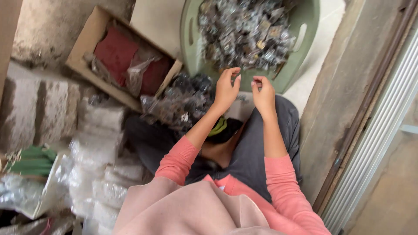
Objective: The person sits on the floor and places small hardware items into plastic bags by hand, using a small cloth to clean them before sealing the bags.
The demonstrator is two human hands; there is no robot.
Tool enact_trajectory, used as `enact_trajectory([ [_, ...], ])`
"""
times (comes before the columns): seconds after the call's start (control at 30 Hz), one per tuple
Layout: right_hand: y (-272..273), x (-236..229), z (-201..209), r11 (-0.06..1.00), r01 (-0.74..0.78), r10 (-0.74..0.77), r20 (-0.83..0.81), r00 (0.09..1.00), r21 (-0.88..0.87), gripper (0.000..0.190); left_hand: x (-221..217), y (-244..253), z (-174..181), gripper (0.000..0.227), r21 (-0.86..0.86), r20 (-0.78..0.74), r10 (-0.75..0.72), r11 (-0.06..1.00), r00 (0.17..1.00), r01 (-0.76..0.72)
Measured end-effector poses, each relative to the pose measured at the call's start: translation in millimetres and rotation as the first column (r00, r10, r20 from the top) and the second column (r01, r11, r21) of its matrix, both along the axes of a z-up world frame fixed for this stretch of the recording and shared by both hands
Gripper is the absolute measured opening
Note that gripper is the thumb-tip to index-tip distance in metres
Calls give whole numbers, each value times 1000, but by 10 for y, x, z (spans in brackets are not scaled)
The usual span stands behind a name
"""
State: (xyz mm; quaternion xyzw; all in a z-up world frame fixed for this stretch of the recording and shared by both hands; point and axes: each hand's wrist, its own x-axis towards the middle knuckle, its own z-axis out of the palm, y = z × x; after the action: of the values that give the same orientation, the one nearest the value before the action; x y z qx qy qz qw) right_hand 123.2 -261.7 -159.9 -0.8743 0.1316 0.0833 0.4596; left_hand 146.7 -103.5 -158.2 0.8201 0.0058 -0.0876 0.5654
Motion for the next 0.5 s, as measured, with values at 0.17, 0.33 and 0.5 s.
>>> enact_trajectory([
  [0.17, -441, 890, -758, 977, 181, -151, 236, 960, -113, 21, 788, -654, -452, 28, 35, 26, -164, 986, 986, 163],
  [0.33, -633, 1520, -1195, 905, 314, -186, 398, 899, -287, 32, 1187, -953, -712, 45, 43, -56, -190, 980, 980, 192],
  [0.5, -578, 1574, -1048, 924, 335, -293, 222, 930, -184, 17, 1161, -884, -858, 49, -219, -173, -153, 969, 973, 114],
])
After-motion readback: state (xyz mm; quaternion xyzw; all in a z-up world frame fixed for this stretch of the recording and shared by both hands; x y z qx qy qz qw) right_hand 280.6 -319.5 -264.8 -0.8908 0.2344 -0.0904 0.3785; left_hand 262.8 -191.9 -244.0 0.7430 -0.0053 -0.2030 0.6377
